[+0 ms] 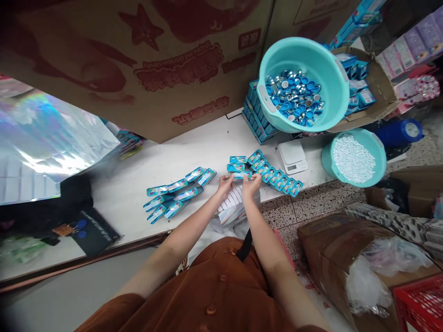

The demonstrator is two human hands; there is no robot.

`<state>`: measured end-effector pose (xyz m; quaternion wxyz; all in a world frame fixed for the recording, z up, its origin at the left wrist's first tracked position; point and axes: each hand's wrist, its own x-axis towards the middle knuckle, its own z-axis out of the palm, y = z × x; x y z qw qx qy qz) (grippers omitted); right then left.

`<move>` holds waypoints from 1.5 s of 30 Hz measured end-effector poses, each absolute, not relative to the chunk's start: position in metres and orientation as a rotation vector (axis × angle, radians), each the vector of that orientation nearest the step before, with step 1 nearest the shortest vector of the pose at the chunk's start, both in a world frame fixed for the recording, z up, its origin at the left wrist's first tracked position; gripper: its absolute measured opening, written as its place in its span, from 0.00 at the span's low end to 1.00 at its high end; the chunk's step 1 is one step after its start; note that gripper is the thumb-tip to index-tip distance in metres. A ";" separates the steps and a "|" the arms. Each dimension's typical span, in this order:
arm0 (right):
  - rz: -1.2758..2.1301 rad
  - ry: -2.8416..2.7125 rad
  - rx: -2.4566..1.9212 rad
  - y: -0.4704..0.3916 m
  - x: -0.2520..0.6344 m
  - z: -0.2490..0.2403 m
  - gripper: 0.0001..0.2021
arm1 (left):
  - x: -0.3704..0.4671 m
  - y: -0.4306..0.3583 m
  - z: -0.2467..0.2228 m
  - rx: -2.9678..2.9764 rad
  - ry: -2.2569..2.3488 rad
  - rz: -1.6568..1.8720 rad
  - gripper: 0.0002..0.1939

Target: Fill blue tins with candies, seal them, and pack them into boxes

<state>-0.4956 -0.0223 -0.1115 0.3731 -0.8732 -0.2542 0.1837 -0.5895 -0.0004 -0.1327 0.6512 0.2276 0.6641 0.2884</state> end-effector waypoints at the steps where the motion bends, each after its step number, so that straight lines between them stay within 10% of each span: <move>1: 0.480 -0.621 -2.245 -0.022 -0.496 -0.113 0.14 | -0.588 -0.002 -0.135 0.542 1.533 0.646 0.15; 9: 0.565 -0.659 -2.318 -0.031 -0.494 -0.112 0.22 | -0.605 -0.005 -0.123 0.967 1.540 0.621 0.01; 17: 0.790 -1.010 -2.237 -0.034 -0.481 -0.116 0.23 | -0.657 -0.053 -0.073 2.041 1.226 0.371 0.14; 31: 1.131 -1.226 -1.976 -0.008 -0.579 -0.120 0.14 | -0.704 -0.096 -0.066 1.964 1.408 0.363 0.19; 35: 1.194 -1.450 -1.986 -0.006 -0.576 -0.106 0.27 | -0.756 -0.112 -0.057 1.900 1.778 0.576 0.19; 45: 0.959 -2.536 -1.534 0.046 -0.582 -0.076 0.58 | -0.861 -0.109 -0.074 1.725 2.248 0.083 0.57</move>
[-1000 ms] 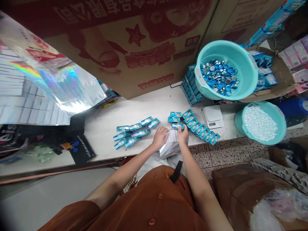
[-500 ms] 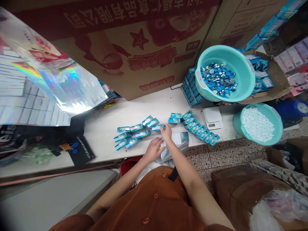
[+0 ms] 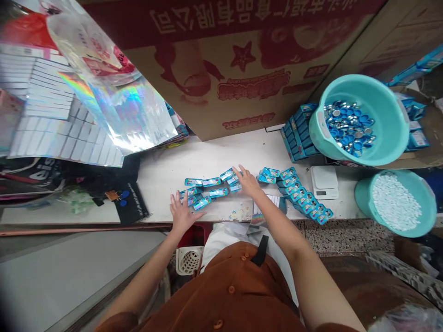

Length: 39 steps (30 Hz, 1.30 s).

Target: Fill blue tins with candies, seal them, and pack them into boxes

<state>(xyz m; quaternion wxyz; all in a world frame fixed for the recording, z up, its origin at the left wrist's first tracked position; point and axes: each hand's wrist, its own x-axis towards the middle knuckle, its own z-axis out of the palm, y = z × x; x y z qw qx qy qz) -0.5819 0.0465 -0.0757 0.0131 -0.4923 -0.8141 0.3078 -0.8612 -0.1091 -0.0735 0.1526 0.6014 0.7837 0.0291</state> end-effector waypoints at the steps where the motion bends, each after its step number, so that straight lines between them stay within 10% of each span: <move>1: 0.991 -2.575 -1.517 0.050 -0.588 -0.078 0.60 | -0.861 -0.102 -0.078 1.744 2.220 0.100 0.56; 18: 0.981 -2.280 -1.795 0.087 -0.665 -0.106 0.52 | -0.875 0.015 -0.095 1.921 1.974 0.314 0.45; 25: 0.754 -2.155 -1.668 0.074 -0.625 -0.043 0.37 | -0.861 0.017 -0.073 1.966 1.995 0.438 0.51; 33: 0.452 -1.645 -2.043 -0.046 -0.446 -0.030 0.20 | -0.697 -0.038 -0.012 2.075 1.426 0.758 0.23; 39: 0.434 -1.500 -2.168 -0.110 -0.424 -0.048 0.21 | -0.568 -0.031 -0.012 2.388 1.160 0.143 0.39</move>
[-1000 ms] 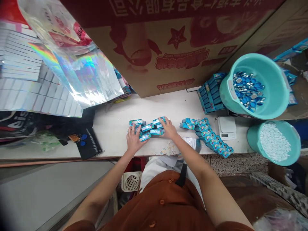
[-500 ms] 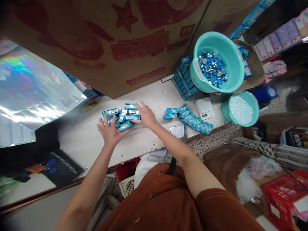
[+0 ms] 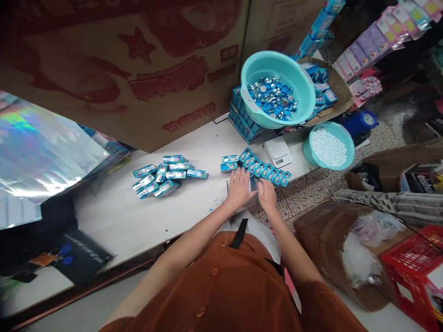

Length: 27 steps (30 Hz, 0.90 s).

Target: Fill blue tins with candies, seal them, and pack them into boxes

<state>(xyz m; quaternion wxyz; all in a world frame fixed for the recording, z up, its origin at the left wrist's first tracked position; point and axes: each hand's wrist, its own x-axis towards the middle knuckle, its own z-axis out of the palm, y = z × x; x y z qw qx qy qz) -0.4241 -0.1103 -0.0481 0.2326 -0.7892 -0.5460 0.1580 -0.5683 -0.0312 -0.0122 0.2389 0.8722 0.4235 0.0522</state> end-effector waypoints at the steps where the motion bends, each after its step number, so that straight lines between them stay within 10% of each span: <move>1: 0.444 -1.480 -2.173 -0.117 -0.424 -0.048 0.21 | -0.561 -0.029 -0.019 2.370 1.184 -0.028 0.42; 6: 0.482 -1.421 -2.145 -0.140 -0.412 -0.045 0.20 | -0.574 -0.025 -0.043 2.272 1.060 -0.436 0.25; 18: 0.554 -1.736 -1.638 -0.087 -0.400 0.027 0.28 | -0.648 0.014 0.042 1.830 0.808 0.216 0.16; 27: 1.477 -1.253 -1.412 -0.086 -0.436 0.055 0.15 | -0.685 -0.009 0.082 2.053 0.923 0.270 0.15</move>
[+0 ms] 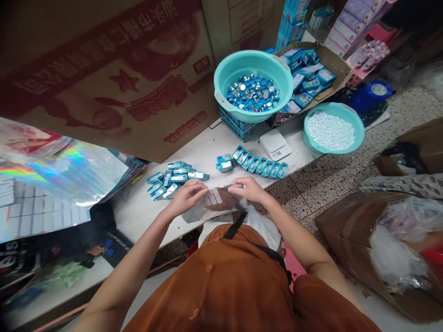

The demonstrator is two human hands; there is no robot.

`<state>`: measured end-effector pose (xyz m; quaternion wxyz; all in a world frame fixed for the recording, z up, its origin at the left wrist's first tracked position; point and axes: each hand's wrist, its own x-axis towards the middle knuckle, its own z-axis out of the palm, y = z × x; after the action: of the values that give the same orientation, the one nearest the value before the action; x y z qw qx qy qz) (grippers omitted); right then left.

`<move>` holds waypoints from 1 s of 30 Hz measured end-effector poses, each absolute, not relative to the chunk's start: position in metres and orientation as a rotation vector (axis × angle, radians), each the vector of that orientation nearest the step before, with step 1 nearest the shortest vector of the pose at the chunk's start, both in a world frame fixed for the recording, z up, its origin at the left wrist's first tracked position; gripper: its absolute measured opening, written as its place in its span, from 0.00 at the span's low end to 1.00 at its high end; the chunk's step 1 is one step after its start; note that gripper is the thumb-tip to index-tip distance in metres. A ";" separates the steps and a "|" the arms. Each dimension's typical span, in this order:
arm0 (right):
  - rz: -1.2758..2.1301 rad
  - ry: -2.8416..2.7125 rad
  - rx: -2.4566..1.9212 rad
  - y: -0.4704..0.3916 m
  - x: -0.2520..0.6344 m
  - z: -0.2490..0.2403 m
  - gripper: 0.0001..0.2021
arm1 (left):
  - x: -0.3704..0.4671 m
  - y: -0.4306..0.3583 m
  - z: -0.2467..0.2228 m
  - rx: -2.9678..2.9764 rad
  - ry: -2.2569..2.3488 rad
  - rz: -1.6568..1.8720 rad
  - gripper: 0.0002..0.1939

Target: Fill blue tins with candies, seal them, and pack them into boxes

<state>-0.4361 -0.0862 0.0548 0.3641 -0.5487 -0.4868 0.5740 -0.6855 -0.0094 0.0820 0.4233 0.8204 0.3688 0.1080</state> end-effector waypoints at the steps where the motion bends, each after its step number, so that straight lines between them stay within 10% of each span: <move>1: 1.531 -1.228 -1.397 -0.089 -0.440 0.054 0.15 | -0.687 -0.014 0.083 2.153 0.944 0.307 0.13; 10: 1.688 -1.119 -1.393 -0.100 -0.452 0.038 0.17 | -0.672 -0.039 0.076 2.123 0.969 0.397 0.10; 18: 0.626 -1.967 -1.458 -0.096 -0.453 0.049 0.17 | -0.672 -0.051 0.065 1.788 1.224 0.271 0.13; 30: 0.413 -2.231 -1.385 -0.111 -0.471 0.049 0.14 | -0.670 -0.062 0.066 1.733 1.272 0.248 0.14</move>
<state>-0.4706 -0.1106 0.0493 0.2395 -0.5057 -0.8149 0.1510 -0.6699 -0.0621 0.0659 0.4694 0.7071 0.5191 0.1013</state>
